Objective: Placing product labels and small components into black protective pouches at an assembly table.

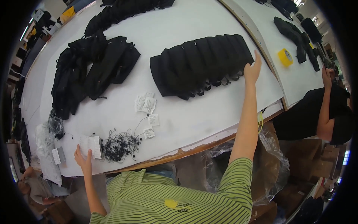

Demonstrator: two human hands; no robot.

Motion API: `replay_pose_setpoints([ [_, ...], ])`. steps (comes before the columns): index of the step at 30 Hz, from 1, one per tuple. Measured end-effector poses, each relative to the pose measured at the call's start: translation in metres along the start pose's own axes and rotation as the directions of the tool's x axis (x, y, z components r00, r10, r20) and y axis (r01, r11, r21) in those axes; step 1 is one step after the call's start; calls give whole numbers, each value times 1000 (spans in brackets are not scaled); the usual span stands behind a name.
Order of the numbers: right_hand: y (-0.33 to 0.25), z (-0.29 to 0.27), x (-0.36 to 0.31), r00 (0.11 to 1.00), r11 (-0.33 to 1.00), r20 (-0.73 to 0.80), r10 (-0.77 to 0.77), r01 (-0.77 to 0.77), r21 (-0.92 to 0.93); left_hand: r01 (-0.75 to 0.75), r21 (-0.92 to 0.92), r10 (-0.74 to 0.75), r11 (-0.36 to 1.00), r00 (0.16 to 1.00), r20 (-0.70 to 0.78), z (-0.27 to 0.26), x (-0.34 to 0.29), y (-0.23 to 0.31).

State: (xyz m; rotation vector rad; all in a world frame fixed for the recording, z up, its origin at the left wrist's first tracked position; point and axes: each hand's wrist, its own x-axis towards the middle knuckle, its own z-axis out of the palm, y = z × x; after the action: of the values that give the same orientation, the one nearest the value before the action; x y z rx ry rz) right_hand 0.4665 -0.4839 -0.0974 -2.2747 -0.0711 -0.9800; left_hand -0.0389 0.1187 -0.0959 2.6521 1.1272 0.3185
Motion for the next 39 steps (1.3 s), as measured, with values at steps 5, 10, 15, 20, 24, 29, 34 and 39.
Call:
replay_pose_setpoints([
  [5,-130,-25,-44,986,990,-164,1,22,140,-124,199,155,972,976,-150,-5,4,12],
  [10,-259,-38,-162,781,883,575,-245,-64,464,-150,90,168,985,955,-244,-15,8,38],
  [15,-306,-32,-218,429,937,843,-326,32,347,-195,-124,184,973,978,-98,-40,13,43],
  [20,-313,-35,-238,397,928,839,-373,160,337,34,-630,-24,776,999,25,-56,-1,40],
  [24,-324,-43,-237,461,924,802,-379,231,304,64,-728,-5,682,997,83,-62,-17,38],
  [29,-327,-60,-239,440,944,845,-304,257,206,133,-851,21,507,986,167,-69,-28,35],
  [34,-308,-56,-256,447,896,807,-386,391,211,155,-899,137,410,964,229,-76,-38,56],
  [39,-342,-71,-230,504,938,793,-342,235,255,241,-877,240,416,901,361,-84,-47,79],
])
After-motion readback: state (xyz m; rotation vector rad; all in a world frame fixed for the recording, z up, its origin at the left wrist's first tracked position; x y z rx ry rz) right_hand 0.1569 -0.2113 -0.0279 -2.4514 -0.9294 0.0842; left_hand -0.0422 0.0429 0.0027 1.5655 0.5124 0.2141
